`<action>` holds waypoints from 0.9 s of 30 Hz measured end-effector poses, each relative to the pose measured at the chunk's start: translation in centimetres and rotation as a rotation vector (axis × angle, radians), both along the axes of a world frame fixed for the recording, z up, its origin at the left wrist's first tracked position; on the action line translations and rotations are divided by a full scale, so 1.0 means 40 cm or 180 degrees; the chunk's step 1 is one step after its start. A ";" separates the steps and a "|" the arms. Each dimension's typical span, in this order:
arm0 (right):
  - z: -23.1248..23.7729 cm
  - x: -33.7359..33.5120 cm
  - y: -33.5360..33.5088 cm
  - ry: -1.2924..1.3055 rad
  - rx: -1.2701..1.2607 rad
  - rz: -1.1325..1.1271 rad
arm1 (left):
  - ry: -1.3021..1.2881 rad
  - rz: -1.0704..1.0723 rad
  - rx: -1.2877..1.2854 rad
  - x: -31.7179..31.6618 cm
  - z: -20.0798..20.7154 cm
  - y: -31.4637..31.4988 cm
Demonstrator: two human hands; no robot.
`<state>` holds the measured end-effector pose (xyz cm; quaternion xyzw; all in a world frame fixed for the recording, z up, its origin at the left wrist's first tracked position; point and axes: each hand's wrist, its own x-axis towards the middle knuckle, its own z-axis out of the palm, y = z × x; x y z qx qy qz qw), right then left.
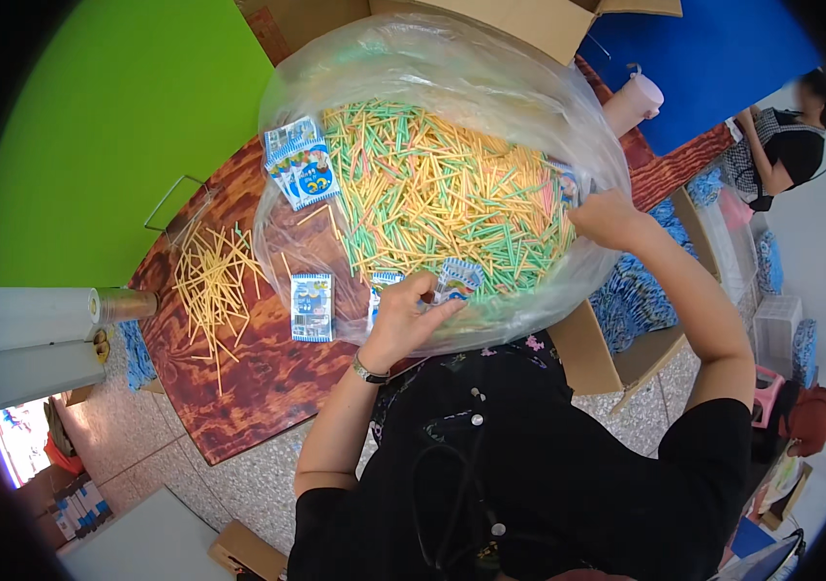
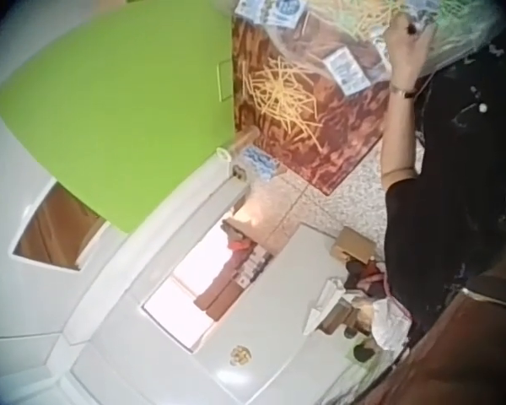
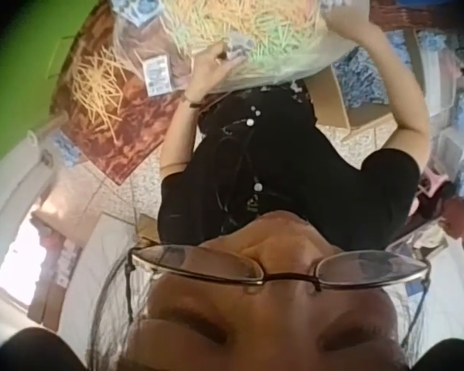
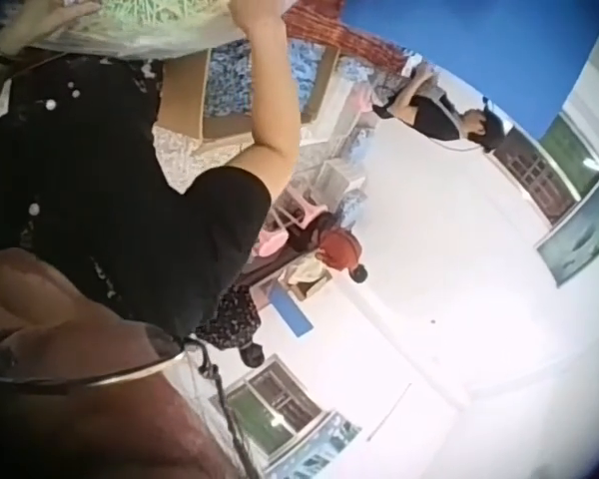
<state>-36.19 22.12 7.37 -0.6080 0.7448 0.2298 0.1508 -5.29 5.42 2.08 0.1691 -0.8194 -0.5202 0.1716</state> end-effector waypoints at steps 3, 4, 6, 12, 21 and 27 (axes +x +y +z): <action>0.000 -0.008 0.027 0.0259 0.0581 0.0054 | 0.0036 -0.0135 0.0025 -0.011 -0.007 0.005; -0.009 -0.020 0.039 0.0337 0.0743 0.0086 | 0.0061 -0.0172 0.0041 -0.013 -0.007 0.006; -0.027 -0.037 0.048 0.0299 0.0549 0.0185 | 0.0076 -0.0195 0.0078 -0.012 -0.006 0.007; -0.057 -0.057 0.033 -0.0052 -0.0801 0.1727 | 0.0053 -0.0323 -0.0041 -0.004 -0.013 0.016; -0.081 -0.085 0.051 0.0118 -0.0982 0.3138 | 0.0003 -0.0310 -0.0072 -0.006 -0.017 0.037; -0.112 -0.107 0.053 0.0275 -0.1211 0.3362 | -0.0114 -0.0433 -0.0188 -0.015 -0.004 0.043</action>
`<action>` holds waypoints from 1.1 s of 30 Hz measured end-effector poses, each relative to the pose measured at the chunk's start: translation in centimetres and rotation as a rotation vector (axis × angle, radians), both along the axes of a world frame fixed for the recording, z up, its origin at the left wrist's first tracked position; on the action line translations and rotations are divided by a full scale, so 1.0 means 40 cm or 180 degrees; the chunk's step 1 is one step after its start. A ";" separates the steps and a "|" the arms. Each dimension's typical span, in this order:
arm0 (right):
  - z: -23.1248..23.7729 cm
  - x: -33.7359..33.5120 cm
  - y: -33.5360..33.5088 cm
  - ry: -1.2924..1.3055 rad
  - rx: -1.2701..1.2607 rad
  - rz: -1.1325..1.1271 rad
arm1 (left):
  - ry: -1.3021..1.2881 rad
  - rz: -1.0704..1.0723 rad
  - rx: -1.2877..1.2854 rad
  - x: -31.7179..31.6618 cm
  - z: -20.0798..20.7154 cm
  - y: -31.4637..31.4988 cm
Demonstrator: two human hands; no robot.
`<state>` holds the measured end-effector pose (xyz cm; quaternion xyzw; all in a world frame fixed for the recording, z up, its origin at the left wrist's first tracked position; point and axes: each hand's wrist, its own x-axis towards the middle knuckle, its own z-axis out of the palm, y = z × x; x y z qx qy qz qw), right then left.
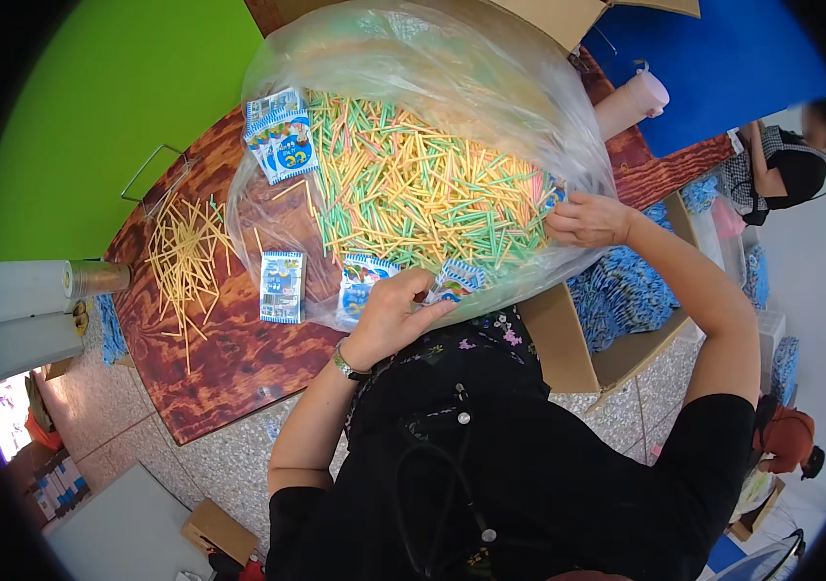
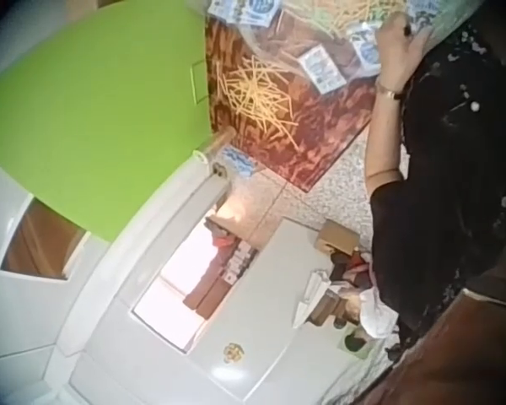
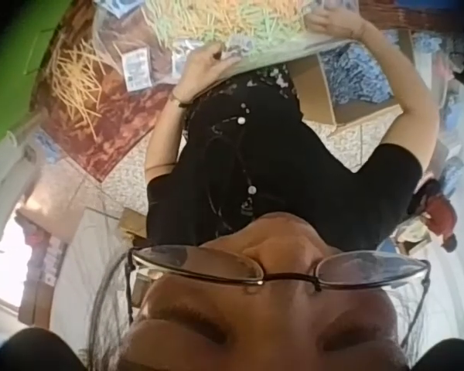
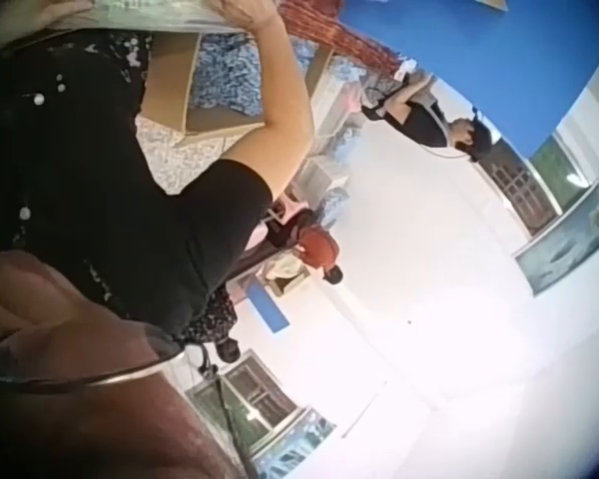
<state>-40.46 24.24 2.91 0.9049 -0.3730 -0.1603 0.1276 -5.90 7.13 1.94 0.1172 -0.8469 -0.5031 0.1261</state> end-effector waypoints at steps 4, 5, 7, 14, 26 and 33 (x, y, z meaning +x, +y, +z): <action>-0.028 0.007 -0.008 -0.0083 0.0021 -0.0010 | -0.0048 0.0008 0.0038 -0.001 0.000 0.007; -0.039 0.006 -0.009 -0.0080 0.0013 -0.0007 | -0.0088 -0.0005 0.0059 -0.002 0.002 0.006; -0.059 0.001 -0.009 -0.0061 0.0033 0.0008 | -0.0055 0.0000 0.0077 -0.008 0.001 0.009; -0.040 0.028 -0.012 0.0043 -0.0313 0.0027 | -0.0036 0.0023 -0.0001 -0.003 0.007 -0.001; 0.025 0.023 -0.047 0.0044 0.0410 -0.0350 | 0.0010 0.0064 -0.0049 0.019 -0.018 -0.015; 0.077 -0.018 -0.045 -0.1168 0.1570 -0.1898 | 0.0026 0.0163 0.0078 0.034 -0.009 -0.030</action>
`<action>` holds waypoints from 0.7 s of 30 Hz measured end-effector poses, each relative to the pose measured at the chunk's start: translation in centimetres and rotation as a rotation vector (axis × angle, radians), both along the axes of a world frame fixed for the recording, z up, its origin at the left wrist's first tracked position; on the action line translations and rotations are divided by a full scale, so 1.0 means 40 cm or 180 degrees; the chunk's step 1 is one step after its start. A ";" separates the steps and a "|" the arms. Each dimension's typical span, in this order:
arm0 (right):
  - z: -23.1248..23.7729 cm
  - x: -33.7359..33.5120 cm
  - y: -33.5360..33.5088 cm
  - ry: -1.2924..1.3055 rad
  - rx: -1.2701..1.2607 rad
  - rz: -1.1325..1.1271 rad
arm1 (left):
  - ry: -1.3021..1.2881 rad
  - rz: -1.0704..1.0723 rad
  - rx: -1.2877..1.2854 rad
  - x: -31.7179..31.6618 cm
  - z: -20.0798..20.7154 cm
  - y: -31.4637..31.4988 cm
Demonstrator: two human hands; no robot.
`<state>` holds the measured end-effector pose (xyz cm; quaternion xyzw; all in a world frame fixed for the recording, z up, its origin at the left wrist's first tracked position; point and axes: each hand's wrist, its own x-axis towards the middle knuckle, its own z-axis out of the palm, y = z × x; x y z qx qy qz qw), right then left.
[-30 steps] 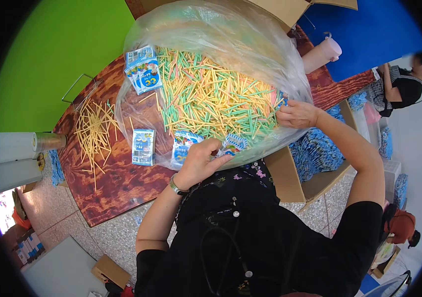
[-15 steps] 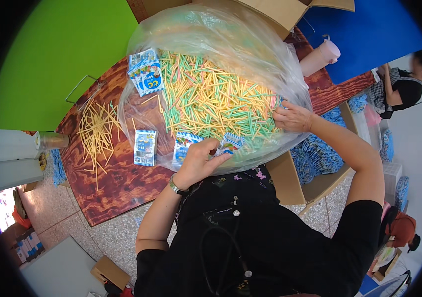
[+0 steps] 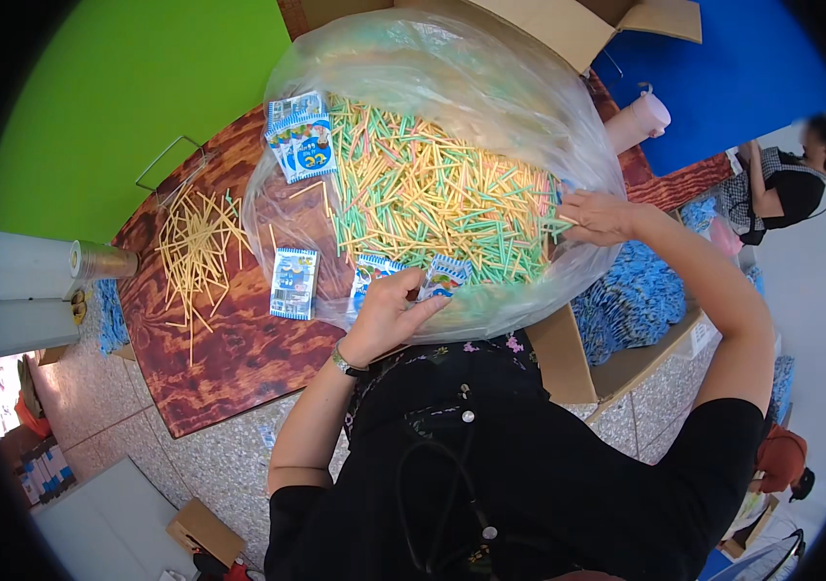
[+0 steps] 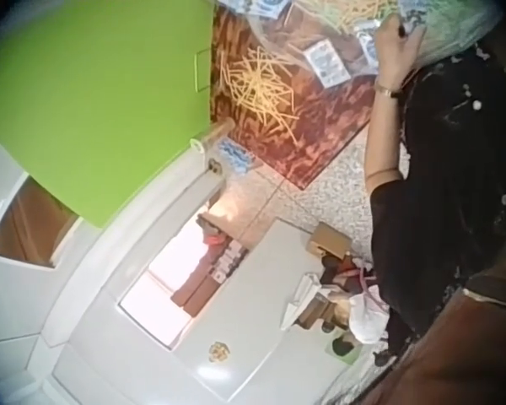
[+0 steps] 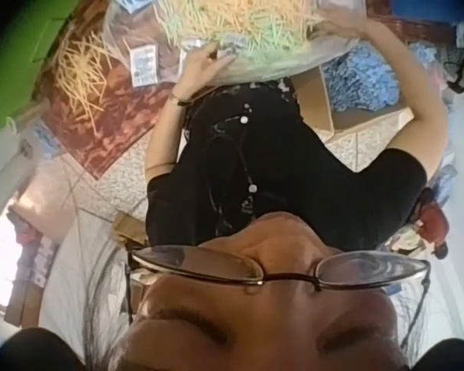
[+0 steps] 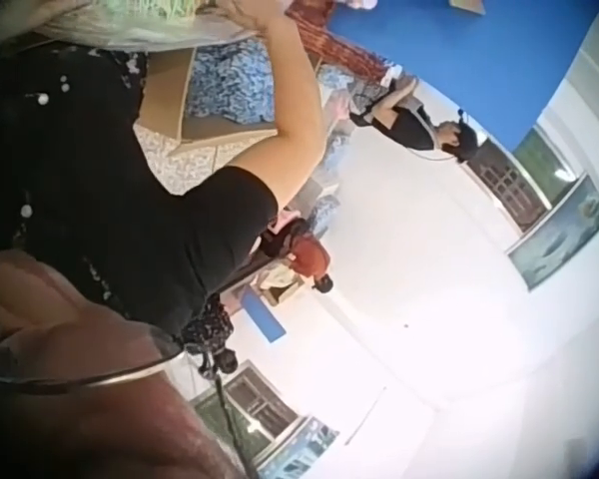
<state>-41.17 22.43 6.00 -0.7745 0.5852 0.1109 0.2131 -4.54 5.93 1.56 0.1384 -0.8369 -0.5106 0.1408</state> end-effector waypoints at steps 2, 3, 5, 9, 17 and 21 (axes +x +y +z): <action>0.015 0.003 -0.016 -0.0409 -0.0052 -0.0160 | -0.0326 -0.0010 0.0035 0.007 0.001 -0.007; 0.048 0.032 -0.039 -0.0951 0.0224 -0.0742 | -0.0318 0.0021 0.0026 0.011 -0.008 -0.008; 0.077 0.063 -0.081 -0.1486 0.0493 -0.1295 | -0.0173 0.0164 0.0557 0.013 -0.022 -0.007; 0.115 0.154 -0.164 -0.2508 0.1589 -0.1943 | 0.0788 0.0596 0.2673 -0.043 0.009 -0.006; 0.068 0.348 -0.298 -0.4101 0.2428 -0.2196 | 0.2171 0.0535 0.4273 -0.096 0.089 -0.057; 0.024 0.392 -0.344 -0.4162 0.2420 -0.2226 | 0.2182 0.0751 0.4256 -0.062 0.087 -0.072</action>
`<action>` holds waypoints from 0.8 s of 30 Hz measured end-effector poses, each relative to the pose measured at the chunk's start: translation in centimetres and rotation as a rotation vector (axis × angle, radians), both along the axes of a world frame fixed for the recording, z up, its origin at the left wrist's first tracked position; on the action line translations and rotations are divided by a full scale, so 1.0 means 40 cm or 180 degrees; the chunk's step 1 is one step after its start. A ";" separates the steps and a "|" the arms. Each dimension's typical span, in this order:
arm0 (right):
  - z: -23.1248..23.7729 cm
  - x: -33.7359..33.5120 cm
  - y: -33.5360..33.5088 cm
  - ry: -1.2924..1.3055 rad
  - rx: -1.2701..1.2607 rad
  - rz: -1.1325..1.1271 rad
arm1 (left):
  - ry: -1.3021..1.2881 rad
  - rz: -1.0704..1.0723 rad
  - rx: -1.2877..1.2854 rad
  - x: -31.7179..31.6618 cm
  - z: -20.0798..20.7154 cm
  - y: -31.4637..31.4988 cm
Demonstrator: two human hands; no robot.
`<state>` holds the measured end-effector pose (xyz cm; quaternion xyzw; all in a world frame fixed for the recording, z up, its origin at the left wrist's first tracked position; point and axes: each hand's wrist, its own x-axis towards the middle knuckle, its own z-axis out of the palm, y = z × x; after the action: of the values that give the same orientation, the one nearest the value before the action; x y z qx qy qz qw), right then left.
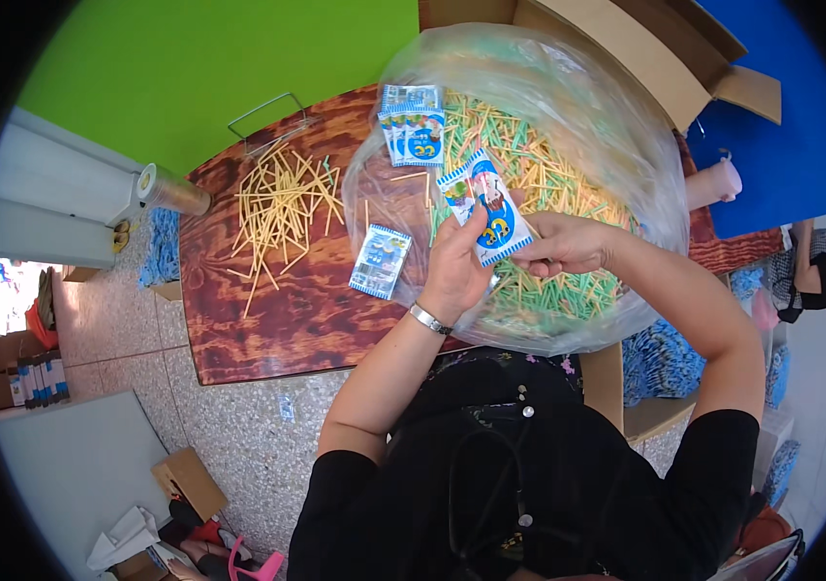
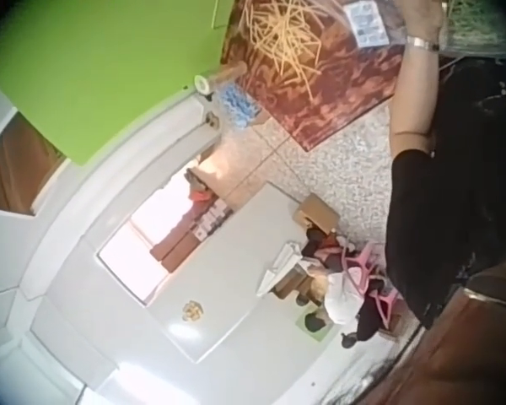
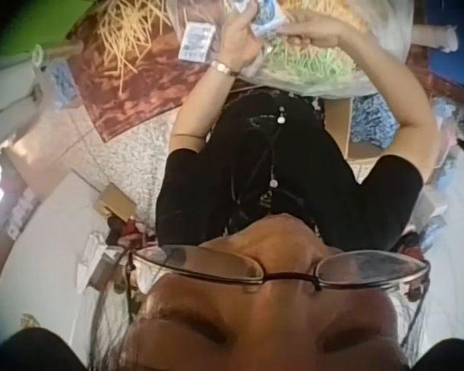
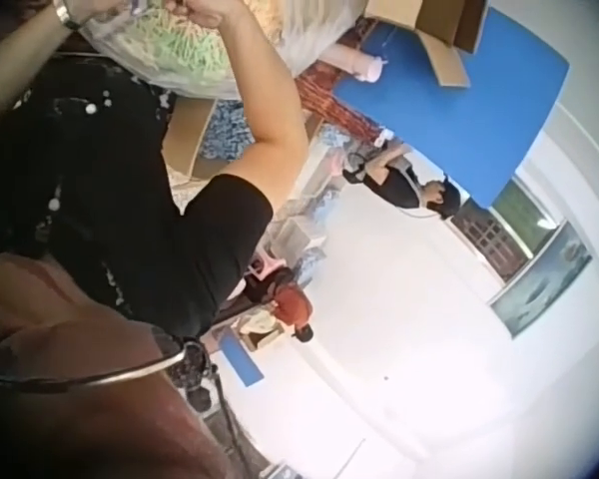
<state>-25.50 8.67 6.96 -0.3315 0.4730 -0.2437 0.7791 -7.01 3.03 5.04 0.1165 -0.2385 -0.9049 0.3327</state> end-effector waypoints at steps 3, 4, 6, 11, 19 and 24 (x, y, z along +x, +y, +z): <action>0.018 0.048 -0.024 0.0092 -0.0017 0.0036 | -0.0250 -0.0076 -0.0263 0.036 -0.006 -0.013; 0.033 0.069 -0.026 0.0326 0.0054 -0.0005 | -0.0408 -0.0200 -0.0387 0.052 -0.010 -0.019; 0.045 0.059 -0.037 0.0572 0.0061 0.0161 | -0.0792 0.0160 -0.1056 0.088 -0.017 -0.052; 0.086 0.027 -0.122 0.1609 -0.0498 0.0306 | -0.2214 0.1012 -0.2122 0.187 -0.072 -0.097; -0.138 0.237 -0.378 0.5376 -0.2978 0.2689 | -0.2555 0.1765 -0.1852 0.250 -0.124 -0.065; -0.223 0.382 -0.399 0.7034 -0.3254 0.3086 | -0.3105 0.1704 -0.2273 0.285 -0.143 -0.051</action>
<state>-10.23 -7.30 -1.95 -0.7467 0.5462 0.3075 -0.2226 4.41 0.99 -0.68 0.4508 -0.6100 -0.4998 0.4182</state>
